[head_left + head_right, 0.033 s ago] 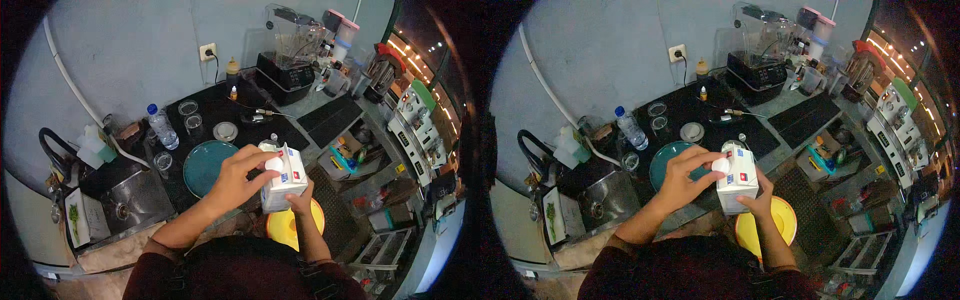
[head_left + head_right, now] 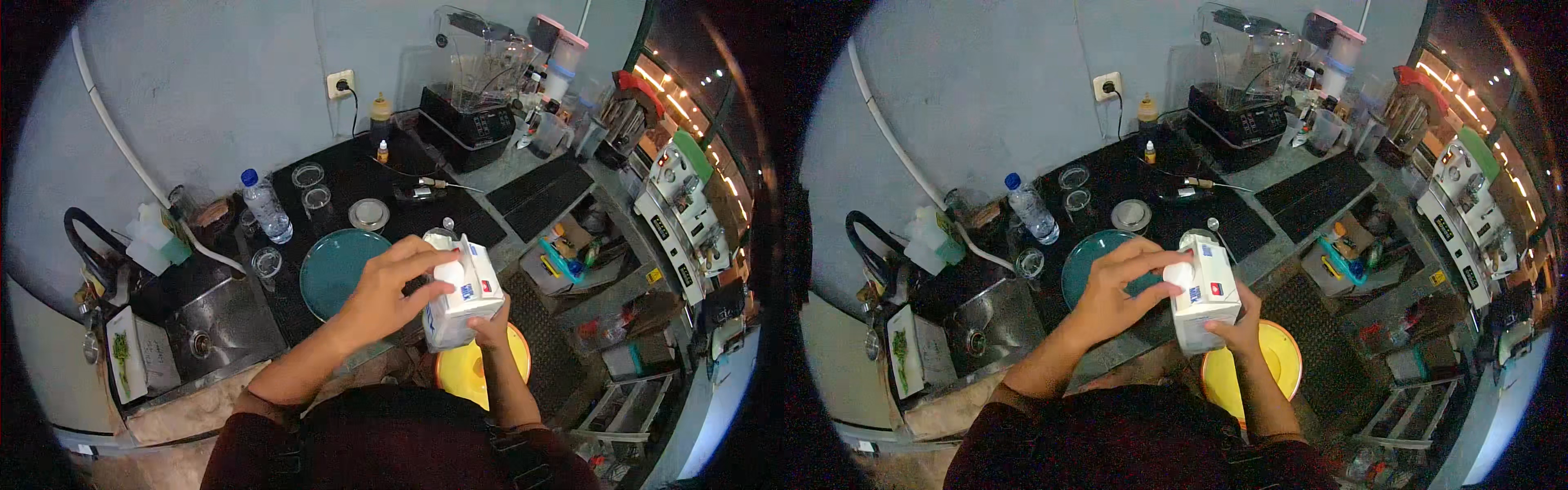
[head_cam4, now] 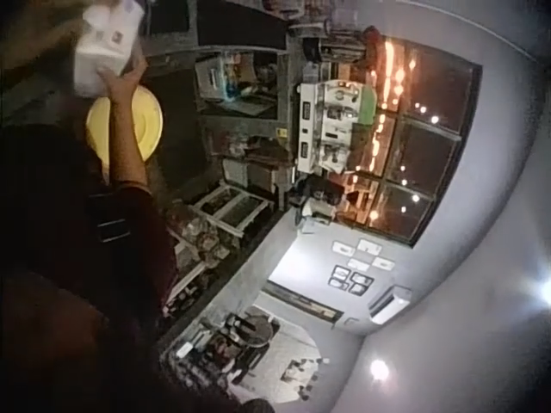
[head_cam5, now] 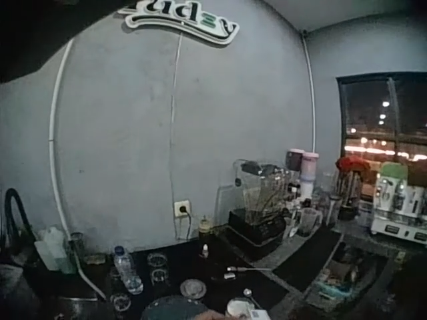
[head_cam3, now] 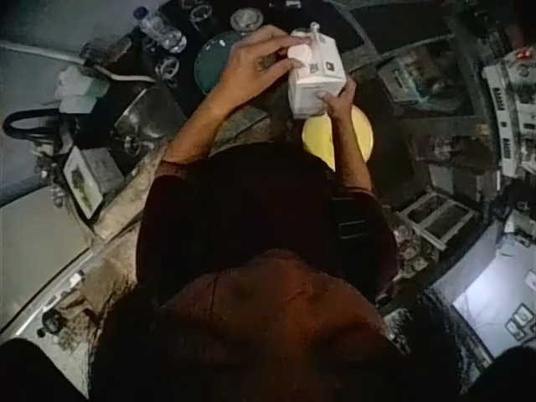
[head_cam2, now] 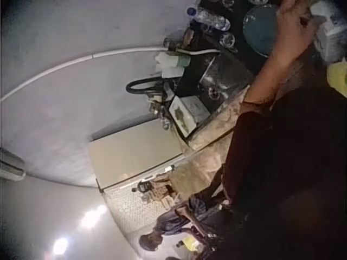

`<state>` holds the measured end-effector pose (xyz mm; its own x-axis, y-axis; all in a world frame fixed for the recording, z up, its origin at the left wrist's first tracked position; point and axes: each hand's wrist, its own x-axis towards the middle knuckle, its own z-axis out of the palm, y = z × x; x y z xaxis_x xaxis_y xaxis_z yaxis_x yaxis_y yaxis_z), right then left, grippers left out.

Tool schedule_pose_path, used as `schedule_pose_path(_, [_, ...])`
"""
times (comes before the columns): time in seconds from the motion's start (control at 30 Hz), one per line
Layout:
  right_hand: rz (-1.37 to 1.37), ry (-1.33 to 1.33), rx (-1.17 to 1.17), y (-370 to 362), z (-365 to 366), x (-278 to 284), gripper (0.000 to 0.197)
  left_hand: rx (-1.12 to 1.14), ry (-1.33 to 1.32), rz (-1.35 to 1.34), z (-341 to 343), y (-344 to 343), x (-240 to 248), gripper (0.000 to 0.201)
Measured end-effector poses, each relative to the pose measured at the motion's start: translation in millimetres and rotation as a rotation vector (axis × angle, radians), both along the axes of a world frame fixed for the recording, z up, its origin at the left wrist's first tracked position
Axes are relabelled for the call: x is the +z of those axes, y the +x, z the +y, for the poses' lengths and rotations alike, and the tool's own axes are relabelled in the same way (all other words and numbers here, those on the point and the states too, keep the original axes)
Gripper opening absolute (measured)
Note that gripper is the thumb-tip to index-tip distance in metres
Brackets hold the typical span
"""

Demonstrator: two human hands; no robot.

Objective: The person prepares a coffee beverage by getting ice, milk, and pouring it into a glass with coffee.

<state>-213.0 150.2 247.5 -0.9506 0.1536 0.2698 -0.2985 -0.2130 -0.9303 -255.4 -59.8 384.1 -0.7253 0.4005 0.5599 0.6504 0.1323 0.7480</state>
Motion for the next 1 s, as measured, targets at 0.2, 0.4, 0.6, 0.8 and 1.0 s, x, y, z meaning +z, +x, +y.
schedule_pose_path(0.2, [-0.244,-0.536,0.622,-12,-16,1,0.097,-0.298,-0.116,0.361,-14,-17,-8,0.039])
schedule_pose_path(0.4, [-0.306,-0.521,0.881,-28,-19,-17,0.099,-0.421,-0.213,0.423,-21,-17,-2,0.038])
schedule_pose_path(0.6, [-0.153,-0.150,0.818,-32,-31,-2,0.093,-0.009,-0.108,0.243,-56,25,-33,0.126])
schedule_pose_path(0.8, [0.240,0.299,0.400,-9,-120,39,0.091,0.260,0.161,-0.176,-89,75,-65,0.126])
schedule_pose_path(1.0, [0.115,0.141,0.428,9,-189,30,0.090,0.352,0.209,-0.155,-156,79,-79,0.105])
